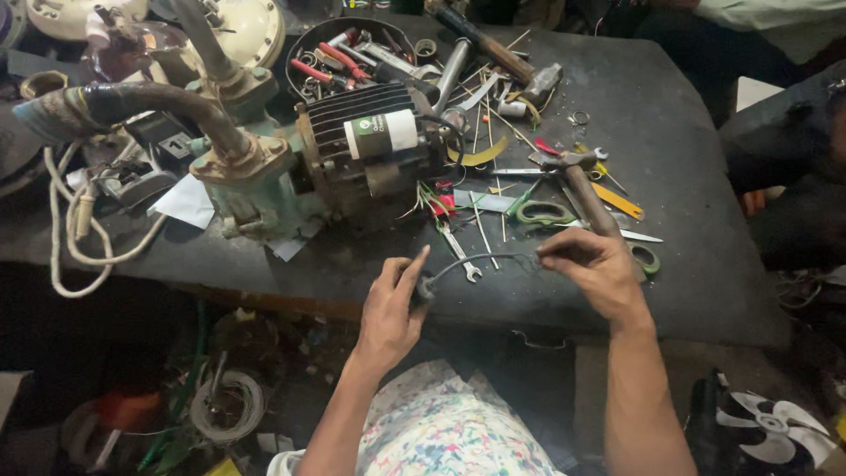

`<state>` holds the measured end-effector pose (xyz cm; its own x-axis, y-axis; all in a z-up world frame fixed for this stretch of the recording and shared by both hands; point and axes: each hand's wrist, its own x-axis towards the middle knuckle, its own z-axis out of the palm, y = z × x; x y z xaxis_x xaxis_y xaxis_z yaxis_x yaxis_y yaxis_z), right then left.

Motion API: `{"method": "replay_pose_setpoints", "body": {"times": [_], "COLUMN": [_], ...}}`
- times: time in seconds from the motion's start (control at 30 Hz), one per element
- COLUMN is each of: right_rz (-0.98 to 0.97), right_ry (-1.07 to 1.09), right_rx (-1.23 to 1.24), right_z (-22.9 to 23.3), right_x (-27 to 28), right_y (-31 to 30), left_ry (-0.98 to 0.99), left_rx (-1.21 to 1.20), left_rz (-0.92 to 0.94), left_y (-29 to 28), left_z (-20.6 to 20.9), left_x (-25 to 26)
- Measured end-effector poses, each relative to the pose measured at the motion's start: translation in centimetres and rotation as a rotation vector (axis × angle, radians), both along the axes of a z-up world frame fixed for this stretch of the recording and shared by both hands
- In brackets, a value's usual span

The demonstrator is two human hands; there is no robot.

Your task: The person secures a cylindrical electric motor onto a bench vise using a hammer and a metal rod. They then wrap electrical tape around the motor's wires and connect the wires to a terminal block.

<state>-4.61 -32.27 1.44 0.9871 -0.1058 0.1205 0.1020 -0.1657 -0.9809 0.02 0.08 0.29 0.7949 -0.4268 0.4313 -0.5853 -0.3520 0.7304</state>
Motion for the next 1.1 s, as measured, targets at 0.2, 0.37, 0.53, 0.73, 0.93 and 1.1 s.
{"method": "replay_pose_setpoints", "body": {"times": [0.2,0.37,0.53,0.73,0.93,1.1], "right_rz": [-0.14,-0.297,-0.385,-0.382,-0.33,-0.253], "right_ry": [0.037,0.017,-0.01,-0.266,-0.436,-0.518], "right_rx": [-0.037,0.097,-0.109,0.2,0.508,0.604], "right_z": [-0.7,-1.7,-2.5,-2.7,-1.8,-0.1], "right_x": [0.3,0.8,0.6,0.9,1.2,0.4], "right_y": [0.3,0.7,0.7,1.7,2.8,3.7], "left_ry": [0.102,0.064,-0.013,-0.287,-0.357,-0.472], "left_rx": [-0.021,0.014,0.081,0.113,0.198,0.27], "left_rz": [0.022,0.062,0.083,0.069,0.028,0.16], "left_y": [-0.1,-0.3,-0.9,-1.6,-2.6,-4.7], "left_z": [0.5,0.3,-0.5,-1.0,-2.8,-3.2], "left_x": [-0.2,-0.3,0.0,0.2,0.2,2.1]}}
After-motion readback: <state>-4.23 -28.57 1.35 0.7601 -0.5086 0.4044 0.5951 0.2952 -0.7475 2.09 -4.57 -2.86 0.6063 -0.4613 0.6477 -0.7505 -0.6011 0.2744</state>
